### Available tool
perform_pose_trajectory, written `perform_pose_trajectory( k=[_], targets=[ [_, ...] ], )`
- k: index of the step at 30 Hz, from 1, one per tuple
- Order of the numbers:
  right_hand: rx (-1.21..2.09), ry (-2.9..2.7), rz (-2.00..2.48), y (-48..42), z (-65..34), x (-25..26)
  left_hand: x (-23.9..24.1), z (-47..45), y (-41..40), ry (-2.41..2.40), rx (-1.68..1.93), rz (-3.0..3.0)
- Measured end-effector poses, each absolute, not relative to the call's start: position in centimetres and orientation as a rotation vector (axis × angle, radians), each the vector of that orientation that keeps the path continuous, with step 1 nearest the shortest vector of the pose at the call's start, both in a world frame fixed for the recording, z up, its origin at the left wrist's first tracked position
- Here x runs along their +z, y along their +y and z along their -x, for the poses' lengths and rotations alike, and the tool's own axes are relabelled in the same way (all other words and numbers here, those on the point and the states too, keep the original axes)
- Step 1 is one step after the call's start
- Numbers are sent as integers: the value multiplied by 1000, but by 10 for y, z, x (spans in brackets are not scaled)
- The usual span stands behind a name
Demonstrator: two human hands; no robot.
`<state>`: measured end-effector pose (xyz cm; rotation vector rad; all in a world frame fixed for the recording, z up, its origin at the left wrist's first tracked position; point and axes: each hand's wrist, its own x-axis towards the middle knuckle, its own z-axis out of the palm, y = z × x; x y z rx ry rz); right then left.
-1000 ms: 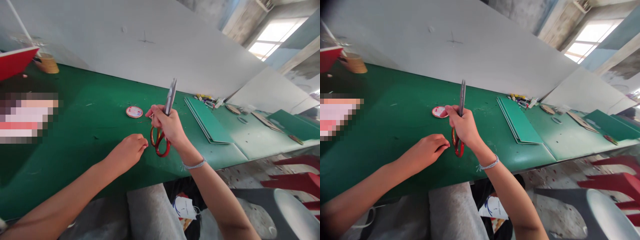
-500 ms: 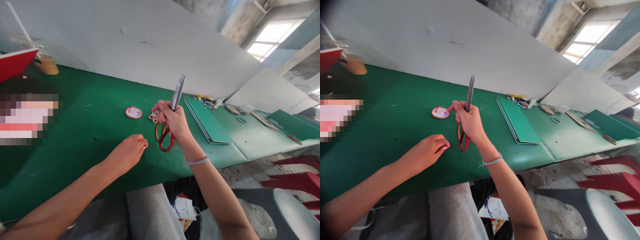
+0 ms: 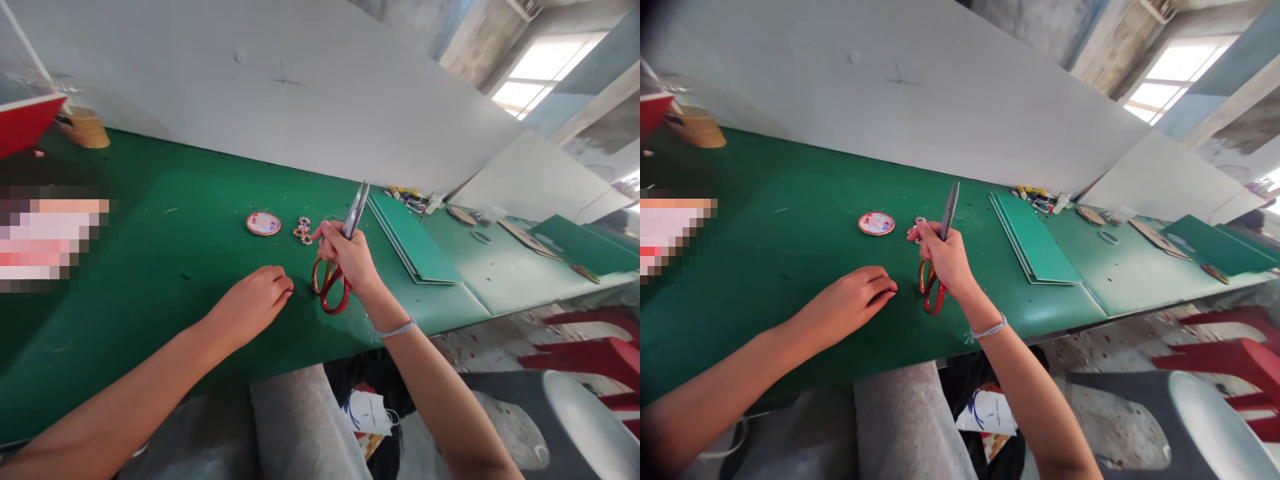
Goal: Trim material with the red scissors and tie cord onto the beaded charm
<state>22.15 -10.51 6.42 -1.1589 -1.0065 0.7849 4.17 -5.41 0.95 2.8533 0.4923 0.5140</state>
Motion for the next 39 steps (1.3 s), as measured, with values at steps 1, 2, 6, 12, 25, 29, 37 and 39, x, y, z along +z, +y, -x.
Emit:
perform_pose_trajectory(
  k=[1, 2, 6, 12, 25, 29, 37, 39],
  targets=[
    [775, -1009, 1159, -107, -221, 64, 11, -42, -55, 487, 504, -2884],
    [765, -1015, 1155, -109, -220, 64, 12, -42, -55, 484, 486, -2922],
    [733, -1056, 1114, -119, -219, 61, 17, -45, -58, 492, 392, -3072],
    [677, -1005, 1096, -129, -220, 58, 20, -47, -60, 500, 368, -3266],
    [673, -1060, 1082, -128, -220, 58, 13, -44, -58, 532, 446, -2952],
    [708, -1016, 1041, -126, -222, 57, 15, -44, -58, 604, 465, -2875],
    [759, -1004, 994, -117, -218, 73, 16, -47, -59, 636, 279, -2972],
    [775, -1031, 995, -111, -214, 79, 16, -48, -58, 613, 251, -3006]
  ],
)
